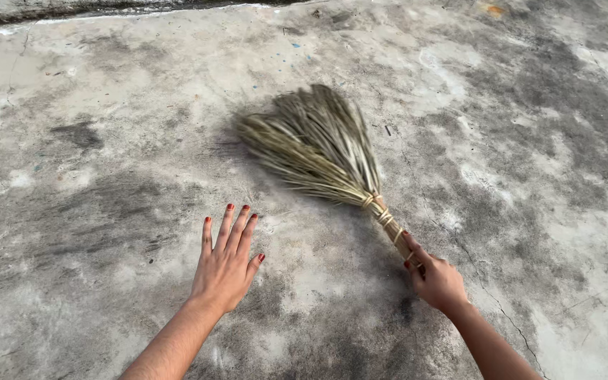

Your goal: The person sweeps debris across a concrete surface using a hand broom.

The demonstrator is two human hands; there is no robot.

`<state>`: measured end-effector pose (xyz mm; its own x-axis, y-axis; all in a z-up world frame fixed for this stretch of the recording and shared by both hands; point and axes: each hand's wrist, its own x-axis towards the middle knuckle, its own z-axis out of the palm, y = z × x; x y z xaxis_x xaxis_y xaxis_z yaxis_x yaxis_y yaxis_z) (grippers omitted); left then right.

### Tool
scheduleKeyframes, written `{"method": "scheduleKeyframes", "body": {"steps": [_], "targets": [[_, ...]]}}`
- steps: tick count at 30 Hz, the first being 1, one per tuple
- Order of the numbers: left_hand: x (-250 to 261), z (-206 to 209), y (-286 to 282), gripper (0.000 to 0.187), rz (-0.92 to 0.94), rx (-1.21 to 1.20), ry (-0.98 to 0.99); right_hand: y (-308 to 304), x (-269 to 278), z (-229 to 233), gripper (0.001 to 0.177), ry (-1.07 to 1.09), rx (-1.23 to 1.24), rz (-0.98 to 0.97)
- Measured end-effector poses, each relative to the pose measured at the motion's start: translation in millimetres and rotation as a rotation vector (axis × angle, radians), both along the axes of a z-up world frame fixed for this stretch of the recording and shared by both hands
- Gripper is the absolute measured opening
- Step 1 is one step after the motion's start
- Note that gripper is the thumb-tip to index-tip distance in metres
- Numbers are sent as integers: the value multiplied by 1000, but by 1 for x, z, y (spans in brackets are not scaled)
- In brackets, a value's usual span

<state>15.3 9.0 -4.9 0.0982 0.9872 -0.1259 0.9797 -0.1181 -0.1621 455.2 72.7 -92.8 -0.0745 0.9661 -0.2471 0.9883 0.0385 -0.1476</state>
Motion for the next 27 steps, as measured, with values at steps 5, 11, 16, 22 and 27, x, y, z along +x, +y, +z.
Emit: {"method": "scheduleKeyframes", "body": {"steps": [5, 11, 16, 22, 27], "targets": [[47, 13, 42, 75, -160, 13, 33, -12, 121, 22, 75, -58, 72, -514], [92, 45, 76, 76, -304, 31, 85, 1, 122, 77, 79, 138, 407, -627], [118, 48, 87, 76, -468, 355, -114, -18, 3, 83, 90, 361, 447, -300], [124, 38, 80, 81, -423, 204, -51, -39, -152, 56, 32, 404, 92, 465], [79, 4, 69, 83, -427, 494, -268, -43, -193, 32, 44, 305, 152, 779]]}}
